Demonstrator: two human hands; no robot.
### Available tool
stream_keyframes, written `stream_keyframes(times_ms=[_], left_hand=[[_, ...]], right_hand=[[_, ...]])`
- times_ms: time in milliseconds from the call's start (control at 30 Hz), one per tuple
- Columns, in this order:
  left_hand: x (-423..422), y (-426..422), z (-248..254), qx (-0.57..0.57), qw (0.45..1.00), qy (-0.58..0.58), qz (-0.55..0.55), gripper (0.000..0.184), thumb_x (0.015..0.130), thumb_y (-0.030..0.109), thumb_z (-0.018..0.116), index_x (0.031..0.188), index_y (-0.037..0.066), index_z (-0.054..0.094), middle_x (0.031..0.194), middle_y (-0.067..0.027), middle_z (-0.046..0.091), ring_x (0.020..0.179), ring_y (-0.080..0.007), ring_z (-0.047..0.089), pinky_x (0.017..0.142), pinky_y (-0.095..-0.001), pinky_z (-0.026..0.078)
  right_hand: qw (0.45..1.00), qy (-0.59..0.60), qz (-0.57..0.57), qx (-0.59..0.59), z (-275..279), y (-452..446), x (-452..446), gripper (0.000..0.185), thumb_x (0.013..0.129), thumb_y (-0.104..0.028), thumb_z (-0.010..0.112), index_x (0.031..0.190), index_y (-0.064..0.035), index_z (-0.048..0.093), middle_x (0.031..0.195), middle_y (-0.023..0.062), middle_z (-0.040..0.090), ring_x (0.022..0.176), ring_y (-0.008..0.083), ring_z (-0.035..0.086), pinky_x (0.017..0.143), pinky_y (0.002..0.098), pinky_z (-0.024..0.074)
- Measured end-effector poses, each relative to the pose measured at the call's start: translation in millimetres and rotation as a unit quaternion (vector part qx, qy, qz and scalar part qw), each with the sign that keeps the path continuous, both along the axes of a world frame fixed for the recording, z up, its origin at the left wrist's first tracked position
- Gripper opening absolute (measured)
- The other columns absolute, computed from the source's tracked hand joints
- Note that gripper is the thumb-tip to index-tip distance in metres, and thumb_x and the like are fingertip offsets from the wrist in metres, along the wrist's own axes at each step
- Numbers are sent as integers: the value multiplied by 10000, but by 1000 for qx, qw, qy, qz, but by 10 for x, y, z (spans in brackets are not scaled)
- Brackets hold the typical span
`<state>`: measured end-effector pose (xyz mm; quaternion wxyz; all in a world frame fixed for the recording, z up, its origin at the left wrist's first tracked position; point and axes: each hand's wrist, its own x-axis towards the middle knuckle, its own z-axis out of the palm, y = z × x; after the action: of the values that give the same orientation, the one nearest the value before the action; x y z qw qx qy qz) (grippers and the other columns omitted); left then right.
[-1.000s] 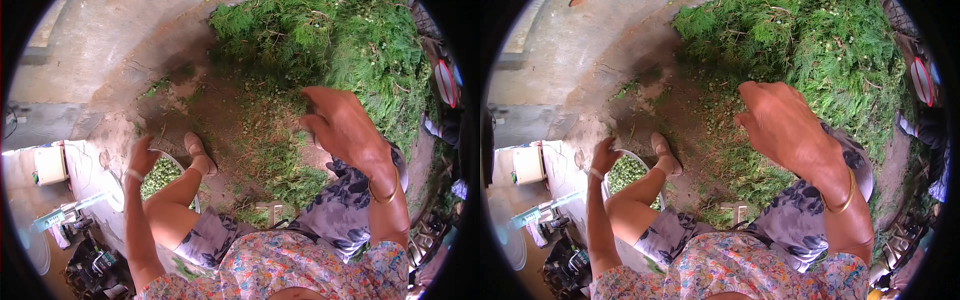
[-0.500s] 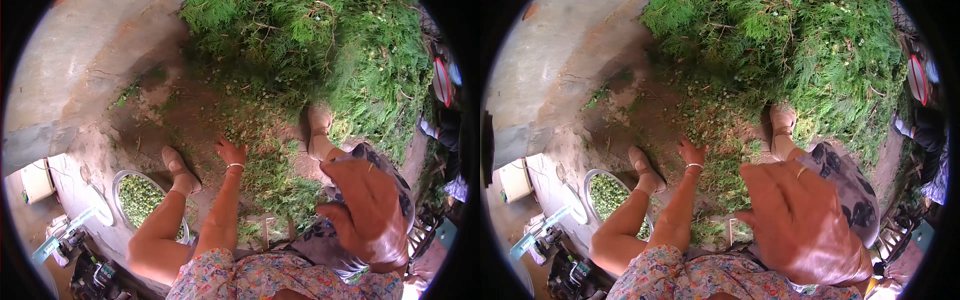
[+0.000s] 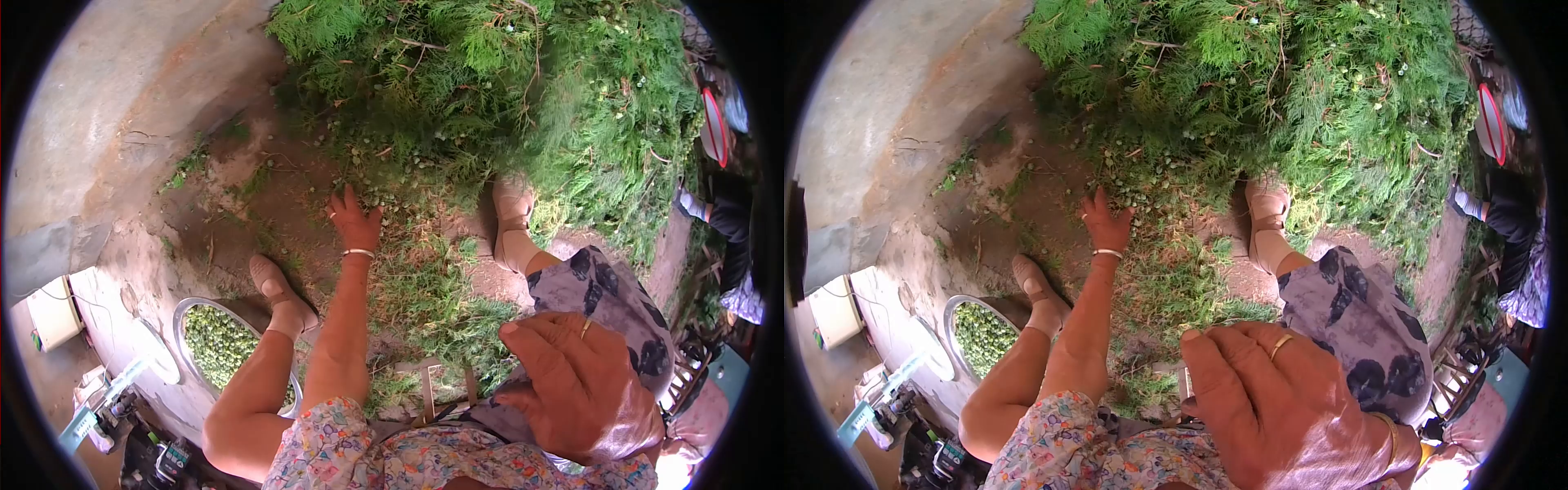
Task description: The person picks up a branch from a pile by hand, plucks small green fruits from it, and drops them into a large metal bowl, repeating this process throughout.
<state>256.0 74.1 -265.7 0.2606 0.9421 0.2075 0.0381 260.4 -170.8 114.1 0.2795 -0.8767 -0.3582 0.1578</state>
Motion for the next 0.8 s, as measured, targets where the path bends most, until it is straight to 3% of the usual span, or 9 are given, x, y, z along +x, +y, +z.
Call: stream_keyframes(times_ms=[67,133,267,367,433,533,567,633,800], left_hand=[[7,13,-17,24,999,-25,6,725,680,174,775,1299,45,419,1339,-278,328,1192,-465,340,971,-542,333],[37,-33,-30,38,999,24,-28,672,701,204,755,1275,38,448,1354,-239,355,1217,-448,307,992,-542,312],[-30,-219,-41,16,998,6,-62,617,721,212,733,1251,38,470,1345,-186,397,1193,-442,340,985,-557,307],[82,-230,142,99,988,-50,-105,591,725,212,721,1234,32,480,1311,-175,431,1169,-441,368,963,-554,321],[243,-221,310,139,986,74,-62,591,719,225,723,1221,24,483,1296,-193,435,1165,-432,384,944,-547,341],[278,-182,144,223,967,120,-5,605,709,219,730,1231,43,482,1316,-186,422,1187,-427,374,943,-541,359],[266,-149,81,224,967,119,-8,605,709,219,730,1231,43,482,1316,-186,422,1187,-427,374,943,-541,359],[229,-102,71,87,994,12,-59,635,692,225,743,1236,35,474,1329,-155,415,1201,-425,367,951,-527,373],[315,-296,87,60,988,44,-132,623,689,203,746,1242,80,487,1337,-145,420,1217,-420,355,963,-497,384]], right_hand=[[1000,3,9,3,0,1,5,551,638,-207,742,1056,97,549,899,225,606,774,357,614,657,422,497],[1000,6,8,-3,6,14,7,549,636,-206,742,1050,98,550,899,225,608,778,355,618,658,418,504],[1000,4,14,-5,-14,0,19,545,621,-198,748,1032,103,554,890,224,612,784,351,626,665,411,520],[1000,28,4,-4,33,54,37,547,614,-194,753,1025,107,554,880,227,613,776,350,629,659,407,525],[1000,28,8,-2,6,49,21,549,611,-193,754,1024,108,554,877,229,613,774,350,629,658,407,527],[999,30,13,8,-4,31,28,548,608,-193,755,1020,109,556,875,233,612,771,350,630,655,406,528],[999,36,15,15,-8,26,31,545,609,-195,755,1017,109,557,875,234,611,771,350,630,652,406,529],[999,36,16,7,-1,26,29,552,611,-193,755,1026,109,553,882,233,611,775,349,629,658,405,527],[999,40,33,-8,15,41,14,569,626,-182,753,1067,106,537,907,225,612,793,344,626,680,400,517]])
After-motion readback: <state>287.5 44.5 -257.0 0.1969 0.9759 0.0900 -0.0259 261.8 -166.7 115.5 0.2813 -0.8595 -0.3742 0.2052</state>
